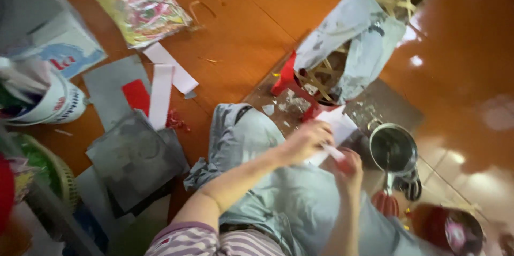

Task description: Cutting paper and applying red plastic covering to a bamboo lantern frame using glue.

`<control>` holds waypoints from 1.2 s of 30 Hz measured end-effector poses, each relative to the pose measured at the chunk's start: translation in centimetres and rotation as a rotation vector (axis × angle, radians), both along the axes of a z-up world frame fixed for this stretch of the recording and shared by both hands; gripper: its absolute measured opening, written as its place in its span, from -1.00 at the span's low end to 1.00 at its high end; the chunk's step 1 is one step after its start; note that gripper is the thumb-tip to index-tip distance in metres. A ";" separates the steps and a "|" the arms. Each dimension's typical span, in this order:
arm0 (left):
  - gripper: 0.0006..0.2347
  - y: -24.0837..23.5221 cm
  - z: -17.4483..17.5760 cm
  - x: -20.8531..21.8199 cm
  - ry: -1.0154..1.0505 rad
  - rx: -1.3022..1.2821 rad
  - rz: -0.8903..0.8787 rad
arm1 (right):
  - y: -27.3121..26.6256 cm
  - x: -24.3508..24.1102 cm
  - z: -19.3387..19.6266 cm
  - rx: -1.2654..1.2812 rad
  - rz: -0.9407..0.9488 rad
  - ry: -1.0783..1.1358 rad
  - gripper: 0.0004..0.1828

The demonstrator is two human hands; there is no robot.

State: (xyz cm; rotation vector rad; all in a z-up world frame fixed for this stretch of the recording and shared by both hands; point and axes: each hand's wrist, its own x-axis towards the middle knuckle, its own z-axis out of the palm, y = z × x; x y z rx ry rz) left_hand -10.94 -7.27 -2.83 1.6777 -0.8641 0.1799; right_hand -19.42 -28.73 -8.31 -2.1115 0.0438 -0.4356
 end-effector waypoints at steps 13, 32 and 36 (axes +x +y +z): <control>-0.90 14.1 -1.8 4.7 0.637 -0.422 0.162 | 4.2 4.3 7.6 0.472 0.076 -0.062 -0.70; -0.79 8.0 -0.6 14.5 0.418 -0.484 0.300 | 11.3 16.0 4.1 0.549 -0.308 -0.578 -0.77; -0.86 7.6 1.1 14.3 0.333 -0.330 0.521 | 12.3 15.8 5.3 0.555 -0.411 -0.562 -0.74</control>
